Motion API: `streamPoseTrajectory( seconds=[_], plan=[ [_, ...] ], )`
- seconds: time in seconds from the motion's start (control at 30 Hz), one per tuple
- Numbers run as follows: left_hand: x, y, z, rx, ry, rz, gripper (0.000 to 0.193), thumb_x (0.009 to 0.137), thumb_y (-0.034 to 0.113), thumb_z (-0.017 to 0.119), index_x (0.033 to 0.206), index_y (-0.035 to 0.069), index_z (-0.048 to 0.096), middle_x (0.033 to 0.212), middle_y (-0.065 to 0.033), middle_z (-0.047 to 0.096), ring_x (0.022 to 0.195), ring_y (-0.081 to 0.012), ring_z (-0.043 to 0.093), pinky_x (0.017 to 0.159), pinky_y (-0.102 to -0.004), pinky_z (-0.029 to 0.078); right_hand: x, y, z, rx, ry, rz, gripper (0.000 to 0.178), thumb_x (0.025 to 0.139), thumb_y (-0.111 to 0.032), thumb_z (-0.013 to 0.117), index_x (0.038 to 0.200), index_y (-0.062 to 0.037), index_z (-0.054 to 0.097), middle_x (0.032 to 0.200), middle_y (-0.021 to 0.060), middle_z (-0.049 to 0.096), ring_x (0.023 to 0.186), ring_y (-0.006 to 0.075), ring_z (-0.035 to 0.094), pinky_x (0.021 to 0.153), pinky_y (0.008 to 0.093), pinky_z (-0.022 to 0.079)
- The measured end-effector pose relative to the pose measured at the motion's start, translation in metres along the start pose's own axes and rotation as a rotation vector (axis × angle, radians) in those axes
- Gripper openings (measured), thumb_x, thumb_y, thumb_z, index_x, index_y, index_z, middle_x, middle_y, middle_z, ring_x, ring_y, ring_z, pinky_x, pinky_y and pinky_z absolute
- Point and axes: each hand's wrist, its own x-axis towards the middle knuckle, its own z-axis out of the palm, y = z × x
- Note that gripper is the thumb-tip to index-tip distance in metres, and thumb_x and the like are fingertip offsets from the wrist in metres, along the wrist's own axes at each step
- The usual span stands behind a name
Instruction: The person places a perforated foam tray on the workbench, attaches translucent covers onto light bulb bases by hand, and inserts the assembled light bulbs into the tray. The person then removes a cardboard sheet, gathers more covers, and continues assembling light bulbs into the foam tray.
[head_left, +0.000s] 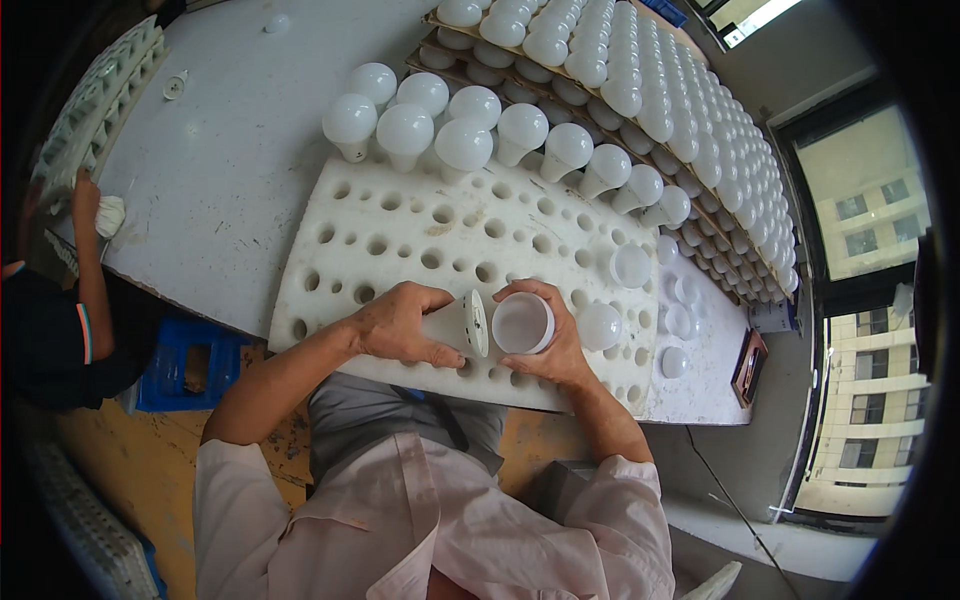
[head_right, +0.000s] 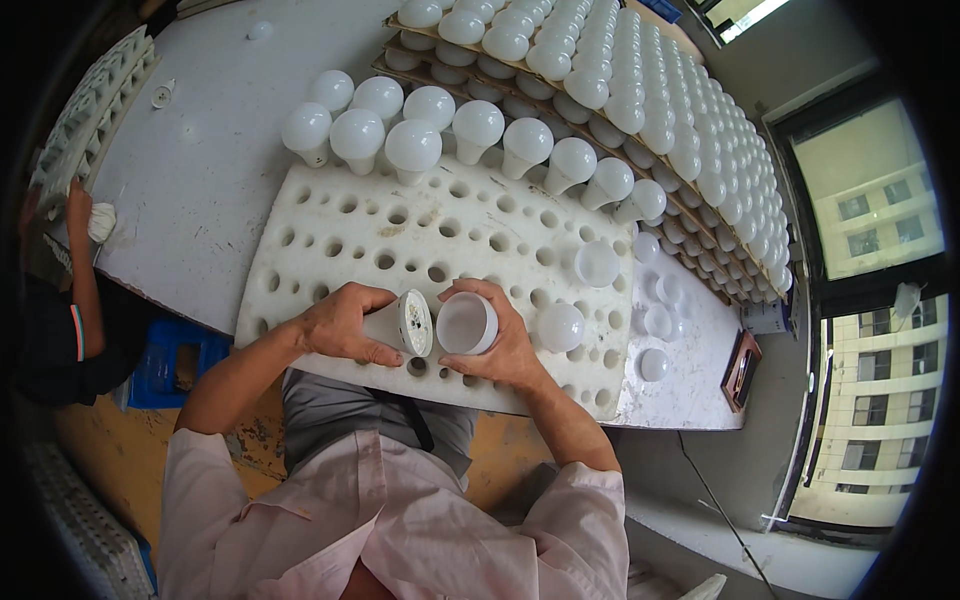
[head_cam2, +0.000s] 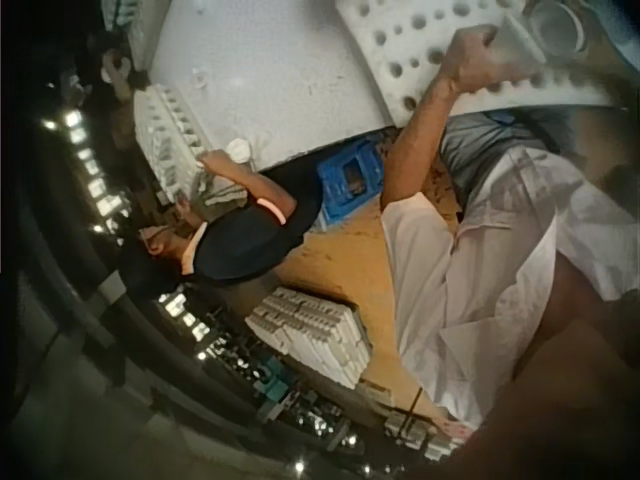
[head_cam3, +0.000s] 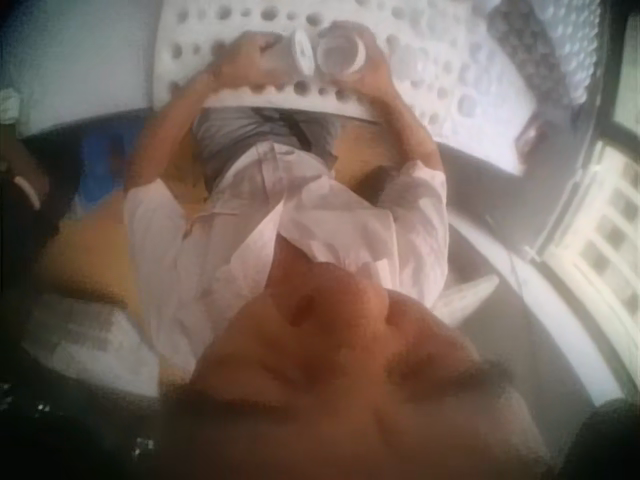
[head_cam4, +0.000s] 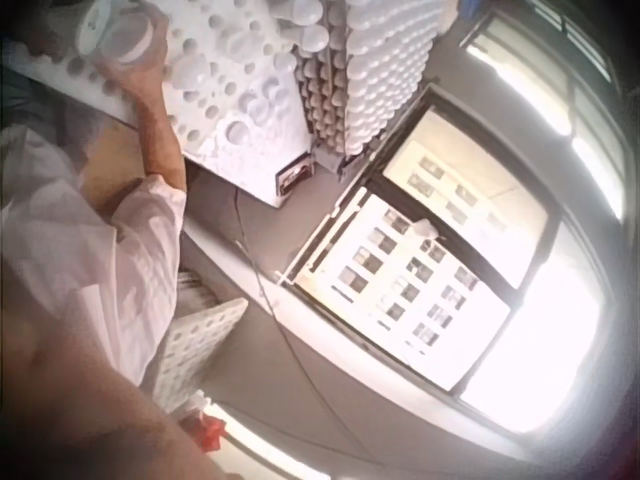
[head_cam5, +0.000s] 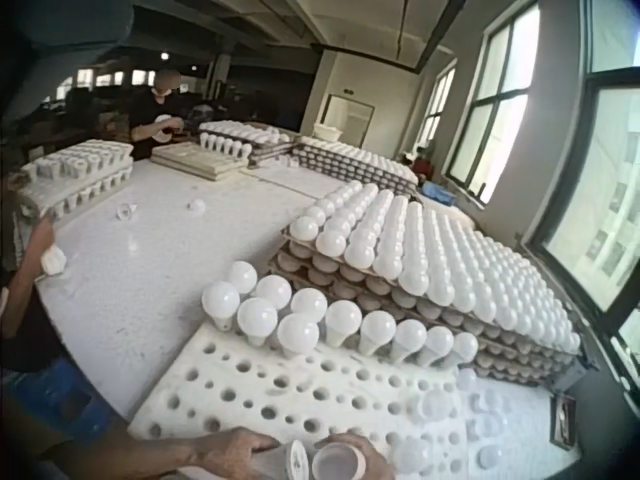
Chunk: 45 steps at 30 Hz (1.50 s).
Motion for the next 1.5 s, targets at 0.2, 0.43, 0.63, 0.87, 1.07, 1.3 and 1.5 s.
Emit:
streamPoseTrajectory(
  seconds=[0.2, 0.43, 0.63, 0.87, 1.07, 1.3, 1.5],
  plan=[
    [0.002, 0.005, 0.0, 0.004, -0.076, -0.094, 0.057, 0.062, 0.026, 0.086, 0.104, -0.004, 0.062, 0.09, -0.0089, 0.066, 0.081, -0.0117, 0.059, 0.074, -0.0267, 0.048, -0.003, -0.006, 0.001, -0.007, -0.009, 0.077, 0.081, 0.054, -0.017, 0.087, 0.124, -0.0083, 0.045, 0.11, 0.0052, 0.059, 0.104, 0.0169, 0.055, 0.091, 0.0325, 0.043],
    [0.003, 0.011, 0.003, -0.04, -0.04, -0.023, 0.047, 0.062, 0.024, 0.083, 0.095, -0.004, 0.064, 0.076, -0.006, 0.065, 0.061, -0.0082, 0.056, 0.056, -0.0245, 0.045, -0.001, -0.011, 0.001, -0.037, -0.066, 0.058, 0.075, 0.056, -0.013, 0.086, 0.121, -0.0087, 0.048, 0.106, 0.0041, 0.059, 0.099, 0.0141, 0.057, 0.087, 0.0295, 0.045],
    [0.005, 0.011, 0.002, -0.046, -0.05, -0.097, 0.045, 0.063, 0.023, 0.082, 0.093, -0.005, 0.064, 0.074, -0.0067, 0.065, 0.06, -0.0088, 0.056, 0.055, -0.0248, 0.046, 0.003, -0.013, 0.001, -0.204, -0.11, 0.034, 0.075, 0.058, -0.021, 0.086, 0.122, -0.0085, 0.048, 0.109, 0.0081, 0.057, 0.102, 0.0207, 0.058, 0.088, 0.034, 0.046],
    [0.004, 0.012, 0.002, 0.067, -0.051, -0.109, 0.044, 0.064, 0.023, 0.082, 0.093, -0.004, 0.065, 0.071, -0.007, 0.064, 0.058, -0.0086, 0.057, 0.055, -0.025, 0.047, 0.008, -0.032, 0.011, -0.463, -0.192, 0.059, 0.083, 0.058, -0.028, 0.085, 0.127, -0.0082, 0.043, 0.117, 0.0158, 0.052, 0.107, 0.0332, 0.054, 0.089, 0.0401, 0.046],
    [0.003, 0.014, 0.002, 0.063, -0.065, -0.132, 0.045, 0.063, 0.022, 0.083, 0.094, -0.005, 0.065, 0.069, -0.0065, 0.065, 0.06, -0.0087, 0.059, 0.056, -0.0244, 0.047, 0.012, -0.037, 0.019, -0.553, -0.22, 0.018, 0.085, 0.06, -0.027, 0.083, 0.128, -0.0019, 0.04, 0.117, 0.0174, 0.051, 0.107, 0.0344, 0.053, 0.092, 0.0404, 0.045],
    [0.005, 0.006, 0.001, 0.086, -0.058, -0.014, 0.055, 0.061, 0.03, 0.085, 0.097, -0.006, 0.064, 0.074, -0.0087, 0.066, 0.064, -0.0114, 0.062, 0.062, -0.0253, 0.05, 0.013, -0.024, 0.03, -0.477, -0.144, -0.242, 0.075, 0.06, -0.015, 0.083, 0.123, -0.0027, 0.044, 0.113, 0.0161, 0.052, 0.102, 0.0313, 0.054, 0.087, 0.0383, 0.047],
    [0.014, -0.02, 0.006, 0.103, -0.026, 0.265, 0.058, 0.062, 0.035, 0.085, 0.097, -0.007, 0.064, 0.078, -0.0102, 0.066, 0.064, -0.013, 0.063, 0.059, -0.025, 0.05, 0.018, -0.021, 0.047, -0.36, 0.048, -0.527, 0.051, 0.06, -0.006, 0.079, 0.106, -0.0027, 0.056, 0.101, 0.0133, 0.056, 0.09, 0.026, 0.057, 0.076, 0.0345, 0.049]
  ],
)
